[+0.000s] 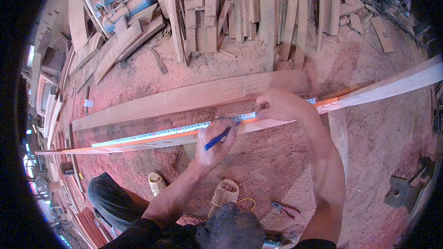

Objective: The person measures a long wooden plank using a metal ruler and marks it with a pen. They repeatedly reposition the ruler along the plank to mark multiple points.

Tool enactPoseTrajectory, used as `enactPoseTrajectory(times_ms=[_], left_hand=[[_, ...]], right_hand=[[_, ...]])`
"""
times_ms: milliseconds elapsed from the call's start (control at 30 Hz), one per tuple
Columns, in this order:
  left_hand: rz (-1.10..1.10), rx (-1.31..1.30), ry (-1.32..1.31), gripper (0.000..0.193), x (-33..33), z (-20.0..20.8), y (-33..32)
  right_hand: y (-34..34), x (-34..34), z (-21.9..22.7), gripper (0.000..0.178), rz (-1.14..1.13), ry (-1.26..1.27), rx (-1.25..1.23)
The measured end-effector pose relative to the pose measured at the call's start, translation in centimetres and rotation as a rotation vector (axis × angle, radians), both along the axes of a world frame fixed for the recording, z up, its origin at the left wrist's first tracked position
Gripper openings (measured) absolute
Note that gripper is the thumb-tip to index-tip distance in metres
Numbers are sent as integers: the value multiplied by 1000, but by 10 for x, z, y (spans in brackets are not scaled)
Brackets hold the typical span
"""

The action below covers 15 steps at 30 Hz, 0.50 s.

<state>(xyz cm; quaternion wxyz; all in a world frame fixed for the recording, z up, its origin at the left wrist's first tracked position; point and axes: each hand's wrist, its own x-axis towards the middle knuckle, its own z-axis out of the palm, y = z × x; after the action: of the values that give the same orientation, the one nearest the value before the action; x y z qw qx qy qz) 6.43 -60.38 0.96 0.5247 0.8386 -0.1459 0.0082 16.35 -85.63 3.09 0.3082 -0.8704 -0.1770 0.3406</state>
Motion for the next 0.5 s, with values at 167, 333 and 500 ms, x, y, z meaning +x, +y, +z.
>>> enactPoseTrajectory(times_ms=[167, 333, 500], left_hand=[[-40, -7, -24, 9, 3, 1, 3], [70, 3, -70, 16, 18, 23, 57], [17, 439, 81, 24, 109, 64, 199]], right_hand=[[-2, 1, -2, 28, 21, 10, 17], [-7, 3, -16, 31, 95, -105, 61], [-7, 4, -19, 26, 57, -79, 33]])
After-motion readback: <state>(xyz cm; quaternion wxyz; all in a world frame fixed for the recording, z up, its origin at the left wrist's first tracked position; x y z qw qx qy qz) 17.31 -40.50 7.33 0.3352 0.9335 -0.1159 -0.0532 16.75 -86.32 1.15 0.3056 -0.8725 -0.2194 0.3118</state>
